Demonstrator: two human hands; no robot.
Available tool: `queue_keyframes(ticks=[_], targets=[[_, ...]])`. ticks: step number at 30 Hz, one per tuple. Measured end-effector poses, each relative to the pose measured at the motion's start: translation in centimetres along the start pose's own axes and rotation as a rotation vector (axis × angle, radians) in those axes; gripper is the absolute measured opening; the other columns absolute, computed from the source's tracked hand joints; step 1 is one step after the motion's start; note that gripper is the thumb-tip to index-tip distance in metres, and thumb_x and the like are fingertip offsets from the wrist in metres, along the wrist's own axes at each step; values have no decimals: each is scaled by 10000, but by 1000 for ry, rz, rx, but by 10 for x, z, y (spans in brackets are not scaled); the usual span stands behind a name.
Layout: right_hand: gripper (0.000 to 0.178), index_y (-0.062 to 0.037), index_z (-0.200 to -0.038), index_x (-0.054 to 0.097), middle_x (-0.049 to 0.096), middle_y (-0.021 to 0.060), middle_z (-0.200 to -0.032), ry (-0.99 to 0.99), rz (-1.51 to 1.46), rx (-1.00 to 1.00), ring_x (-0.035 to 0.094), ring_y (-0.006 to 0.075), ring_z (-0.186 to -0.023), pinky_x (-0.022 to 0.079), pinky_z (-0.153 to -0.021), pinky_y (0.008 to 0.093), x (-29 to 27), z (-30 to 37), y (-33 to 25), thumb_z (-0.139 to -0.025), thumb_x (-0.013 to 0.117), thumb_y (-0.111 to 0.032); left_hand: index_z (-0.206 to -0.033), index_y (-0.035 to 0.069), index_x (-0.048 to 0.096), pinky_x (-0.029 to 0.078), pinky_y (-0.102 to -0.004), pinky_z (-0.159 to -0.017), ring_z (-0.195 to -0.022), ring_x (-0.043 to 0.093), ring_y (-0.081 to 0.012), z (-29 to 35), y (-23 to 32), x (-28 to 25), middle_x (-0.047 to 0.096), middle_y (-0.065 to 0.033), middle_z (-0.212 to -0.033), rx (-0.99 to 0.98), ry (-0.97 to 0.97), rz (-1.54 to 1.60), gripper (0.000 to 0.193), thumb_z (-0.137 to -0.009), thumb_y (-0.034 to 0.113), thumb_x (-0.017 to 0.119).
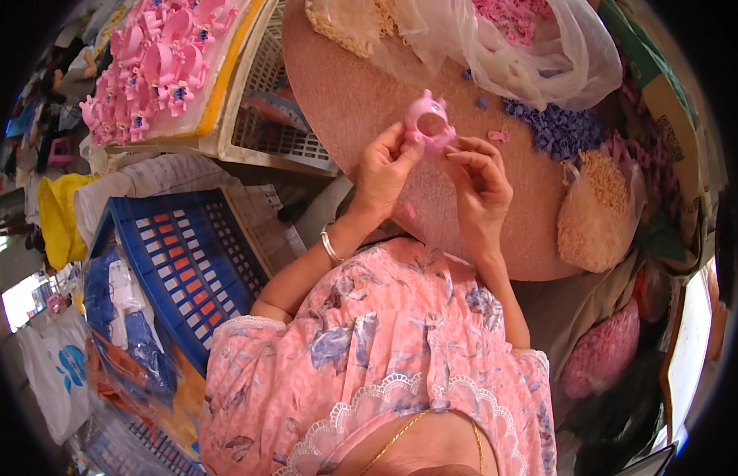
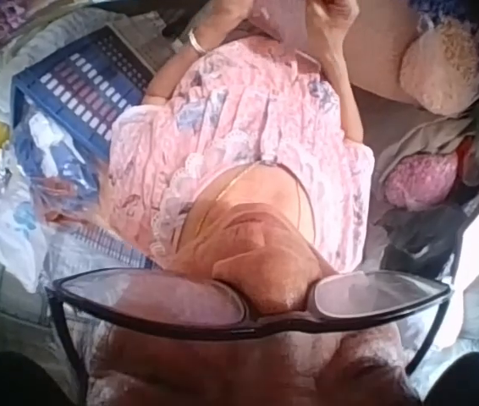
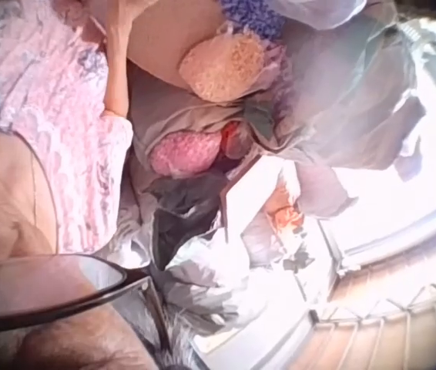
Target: Assembling small plastic toy components by hand at a workbench.
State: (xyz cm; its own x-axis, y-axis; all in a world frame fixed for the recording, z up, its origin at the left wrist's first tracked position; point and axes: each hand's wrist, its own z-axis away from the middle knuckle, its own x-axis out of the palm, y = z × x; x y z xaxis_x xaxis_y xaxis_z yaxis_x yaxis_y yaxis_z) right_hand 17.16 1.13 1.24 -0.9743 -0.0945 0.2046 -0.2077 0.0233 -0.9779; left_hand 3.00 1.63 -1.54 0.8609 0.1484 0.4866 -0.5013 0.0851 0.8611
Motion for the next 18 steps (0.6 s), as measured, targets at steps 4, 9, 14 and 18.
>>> queue_keyframes(ticks=[4,9,14,18], targets=[[157,-3,-939,674,602,82,-1092,73,508,-244,611,163,-942,494,-805,237,-18,11,12,-835,624,103,-1275,-18,516,431,-198,-749,-851,498,-47,10,-17,13,570,22,-979,260,206,-150,355,-948,99,591],[167,-12,-922,673,625,93,-1000,130,648,-309,605,172,-898,483,-708,251,-30,22,18,-797,653,97,-1299,-16,492,434,-212,-746,-854,493,-64,12,-23,18,560,2,-981,369,260,-282,366,-956,85,571],[201,-20,-911,673,596,99,-958,-340,641,-248,602,213,-842,493,-711,295,-29,17,-9,-721,726,17,-1302,-28,480,440,-214,-789,-883,515,-71,10,-22,14,573,-7,-1021,316,233,-311,365,-960,73,560],[165,-34,-895,653,592,105,-945,-655,805,-378,608,224,-806,505,-690,321,-30,14,-10,-742,713,-14,-1311,-25,481,433,-195,-813,-898,514,-55,4,-15,14,572,5,-1052,202,226,-89,376,-958,73,564]])
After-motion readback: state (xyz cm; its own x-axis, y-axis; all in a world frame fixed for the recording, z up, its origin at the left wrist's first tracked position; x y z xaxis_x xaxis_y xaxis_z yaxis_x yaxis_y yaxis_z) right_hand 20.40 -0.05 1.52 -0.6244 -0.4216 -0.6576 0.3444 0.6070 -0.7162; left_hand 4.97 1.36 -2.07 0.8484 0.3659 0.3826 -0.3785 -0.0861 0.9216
